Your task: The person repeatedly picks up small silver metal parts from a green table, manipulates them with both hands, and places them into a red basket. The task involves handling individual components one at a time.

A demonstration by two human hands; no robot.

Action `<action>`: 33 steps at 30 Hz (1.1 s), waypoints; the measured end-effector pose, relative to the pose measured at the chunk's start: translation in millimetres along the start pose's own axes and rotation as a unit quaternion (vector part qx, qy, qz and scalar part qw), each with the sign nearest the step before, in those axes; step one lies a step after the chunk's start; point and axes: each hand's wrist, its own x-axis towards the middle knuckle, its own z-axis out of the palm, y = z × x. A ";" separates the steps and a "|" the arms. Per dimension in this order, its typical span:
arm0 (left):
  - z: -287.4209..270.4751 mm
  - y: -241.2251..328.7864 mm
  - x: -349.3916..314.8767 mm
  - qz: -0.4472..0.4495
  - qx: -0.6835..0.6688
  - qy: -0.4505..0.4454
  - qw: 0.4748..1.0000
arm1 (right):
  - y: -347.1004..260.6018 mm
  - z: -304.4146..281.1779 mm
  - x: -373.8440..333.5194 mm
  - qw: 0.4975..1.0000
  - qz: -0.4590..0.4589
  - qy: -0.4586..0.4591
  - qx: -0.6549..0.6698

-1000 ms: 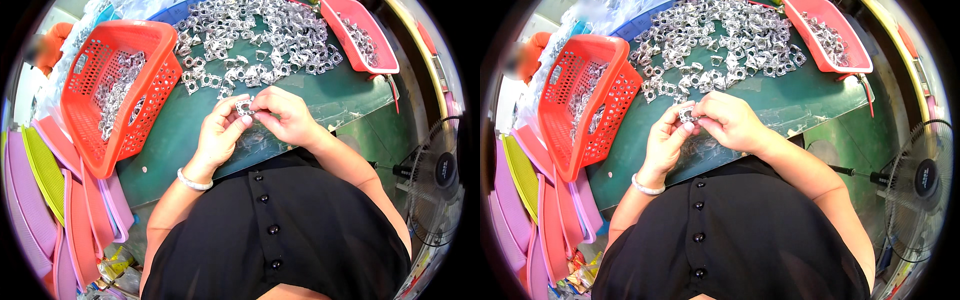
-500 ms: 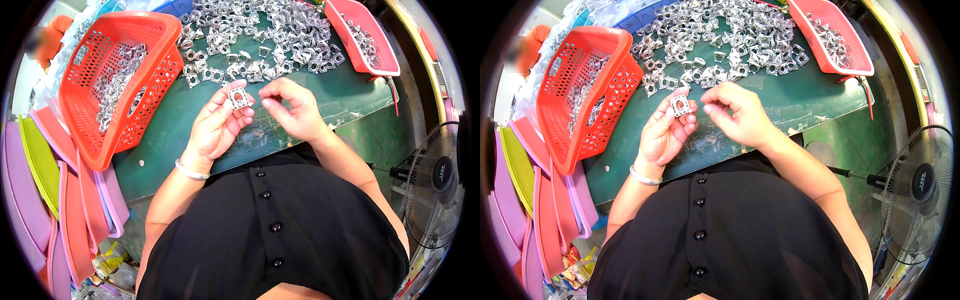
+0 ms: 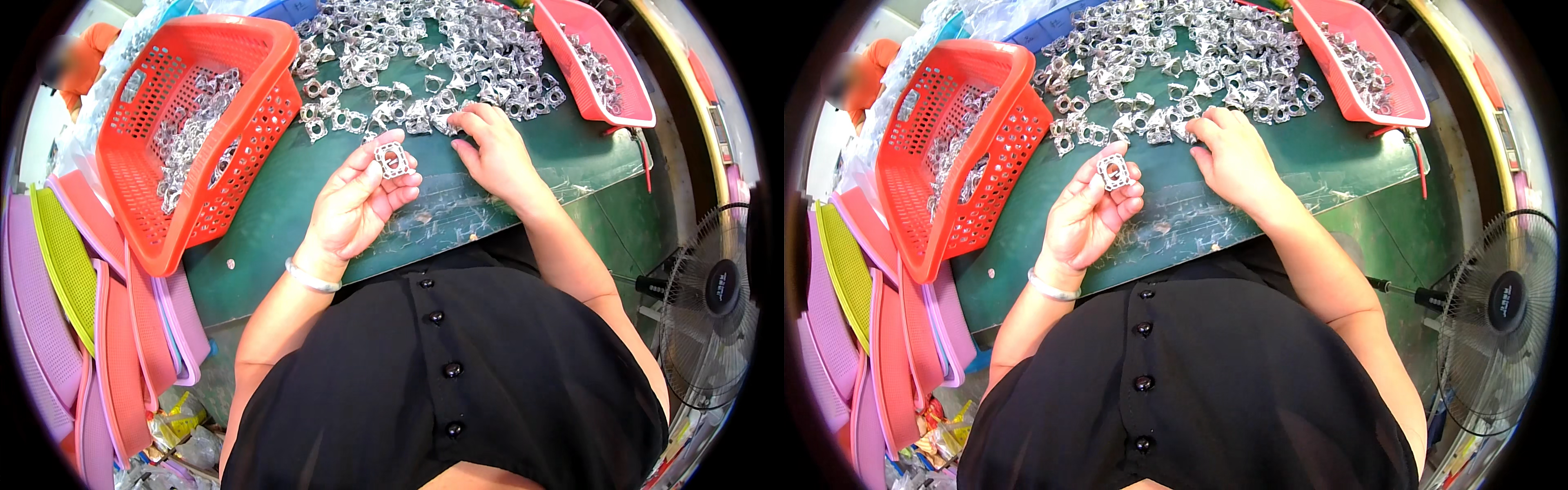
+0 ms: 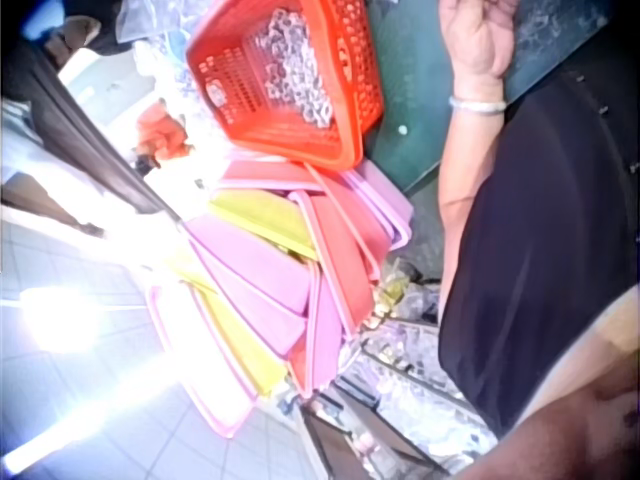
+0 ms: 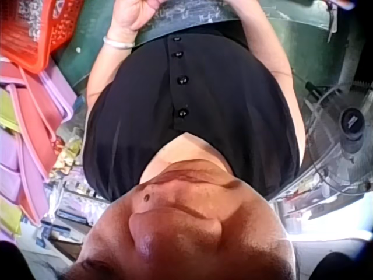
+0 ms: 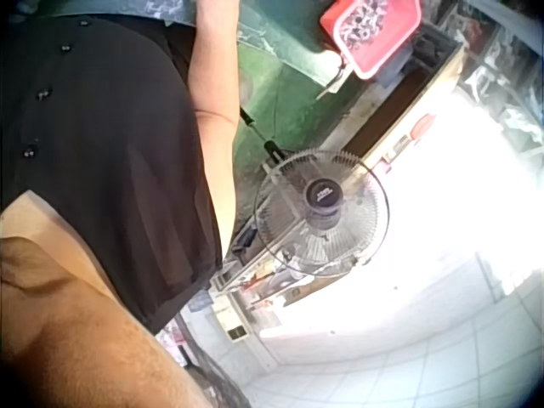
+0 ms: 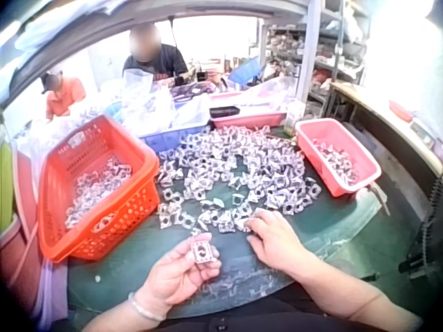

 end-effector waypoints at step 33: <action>5.5 -1.1 -2.3 0.065 0.113 0.039 0.991 | -1.7 4.8 -8.1 0.985 0.069 0.004 0.158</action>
